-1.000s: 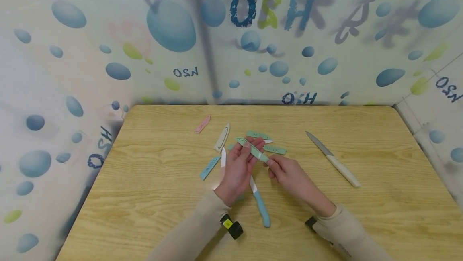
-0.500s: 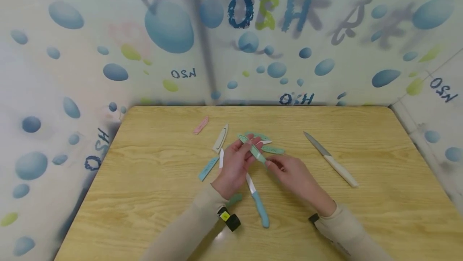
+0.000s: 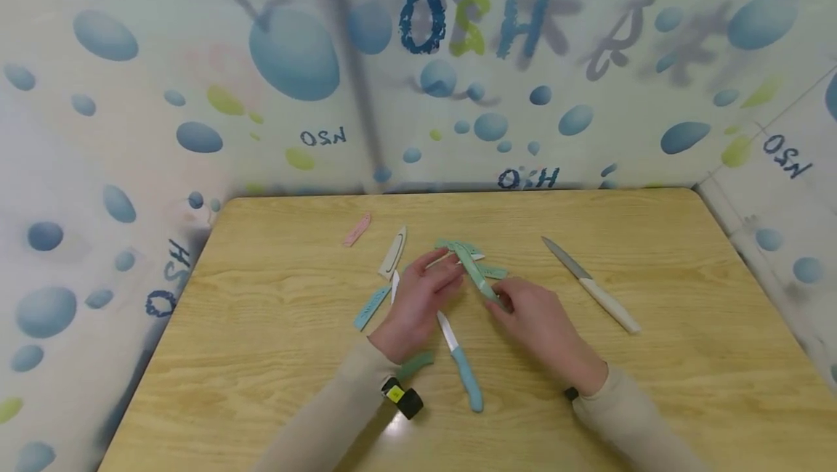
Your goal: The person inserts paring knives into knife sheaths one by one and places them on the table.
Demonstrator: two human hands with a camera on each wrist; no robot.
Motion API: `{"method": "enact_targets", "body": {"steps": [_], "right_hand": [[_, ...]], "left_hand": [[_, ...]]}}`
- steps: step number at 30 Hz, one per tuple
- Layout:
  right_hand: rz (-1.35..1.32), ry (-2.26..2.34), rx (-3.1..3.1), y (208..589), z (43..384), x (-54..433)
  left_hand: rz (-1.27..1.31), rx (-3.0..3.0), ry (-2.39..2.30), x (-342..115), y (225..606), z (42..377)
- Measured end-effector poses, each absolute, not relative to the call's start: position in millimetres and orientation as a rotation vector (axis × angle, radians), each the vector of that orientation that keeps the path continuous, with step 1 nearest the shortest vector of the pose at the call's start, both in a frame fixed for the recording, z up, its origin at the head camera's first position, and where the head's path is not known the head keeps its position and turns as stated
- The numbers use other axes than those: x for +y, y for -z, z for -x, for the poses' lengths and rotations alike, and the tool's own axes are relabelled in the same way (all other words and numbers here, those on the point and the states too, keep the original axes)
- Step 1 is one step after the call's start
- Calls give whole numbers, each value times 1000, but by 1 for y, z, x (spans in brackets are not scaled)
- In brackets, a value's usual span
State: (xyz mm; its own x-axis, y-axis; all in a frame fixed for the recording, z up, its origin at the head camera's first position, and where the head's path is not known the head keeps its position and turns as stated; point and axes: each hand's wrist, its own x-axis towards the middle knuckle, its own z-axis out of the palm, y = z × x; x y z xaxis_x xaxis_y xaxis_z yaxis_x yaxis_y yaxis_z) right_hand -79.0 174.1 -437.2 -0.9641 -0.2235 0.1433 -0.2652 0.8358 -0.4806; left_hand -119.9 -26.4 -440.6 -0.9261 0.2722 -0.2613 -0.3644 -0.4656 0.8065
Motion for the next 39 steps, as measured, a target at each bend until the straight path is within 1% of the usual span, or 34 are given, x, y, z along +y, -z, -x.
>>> {"method": "enact_targets", "body": {"steps": [12, 21, 29, 39], "right_hand": [[-186, -701, -3045, 415, 89, 258], [-12, -701, -3201, 425, 105, 329], [69, -622, -3303, 435, 111, 354], [109, -580, -3323, 437, 116, 363]], "left_hand": [[265, 1535, -2474, -76, 434, 125], [321, 1525, -2539, -100, 432, 127], [363, 1495, -2574, -112, 432, 125], [376, 1513, -2565, -119, 434, 126]]}}
